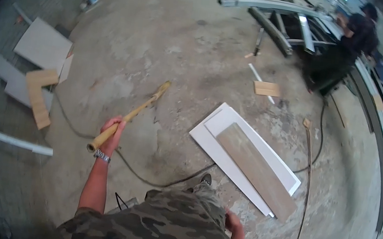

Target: The user is sweeping sawdust and wood debris from a factory floor using a push broom.

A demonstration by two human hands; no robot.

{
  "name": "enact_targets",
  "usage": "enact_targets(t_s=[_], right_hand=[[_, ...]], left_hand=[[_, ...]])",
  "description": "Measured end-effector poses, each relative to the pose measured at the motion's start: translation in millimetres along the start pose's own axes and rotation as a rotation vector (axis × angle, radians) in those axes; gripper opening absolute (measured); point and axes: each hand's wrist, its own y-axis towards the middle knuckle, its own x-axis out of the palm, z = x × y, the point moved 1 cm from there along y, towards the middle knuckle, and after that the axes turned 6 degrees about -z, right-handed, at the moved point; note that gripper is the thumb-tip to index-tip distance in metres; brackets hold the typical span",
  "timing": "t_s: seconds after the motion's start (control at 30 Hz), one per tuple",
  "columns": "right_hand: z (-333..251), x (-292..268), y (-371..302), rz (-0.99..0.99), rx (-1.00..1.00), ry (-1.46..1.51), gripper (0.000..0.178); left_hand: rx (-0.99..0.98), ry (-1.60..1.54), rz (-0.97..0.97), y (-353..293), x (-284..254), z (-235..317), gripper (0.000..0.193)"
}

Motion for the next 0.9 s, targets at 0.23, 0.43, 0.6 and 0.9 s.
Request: enact_targets(t_s=[0.23, 0.43, 0.6, 0.9], right_hand=[[-126, -94, 169, 0.286, 0.015, -0.237, 0.032], [-226, -71, 238, 0.295, -0.092, -0.408, 0.036], [-245, -12, 335, 0.104, -0.051, -0.834, 0.06], [-355, 176, 432, 0.047, 0.04, -1.023, 0.055]], left_hand=[[-0.22, -0.119, 0.193, 29, -17, -12, 0.015], [-0.368, -0.334, 0.366, 74, -50, -41, 0.018], [-0.225, -0.494, 0.454, 140, -104, -89, 0.015], [-0.267, -0.454, 0.04, 331, -140, -213, 0.008]])
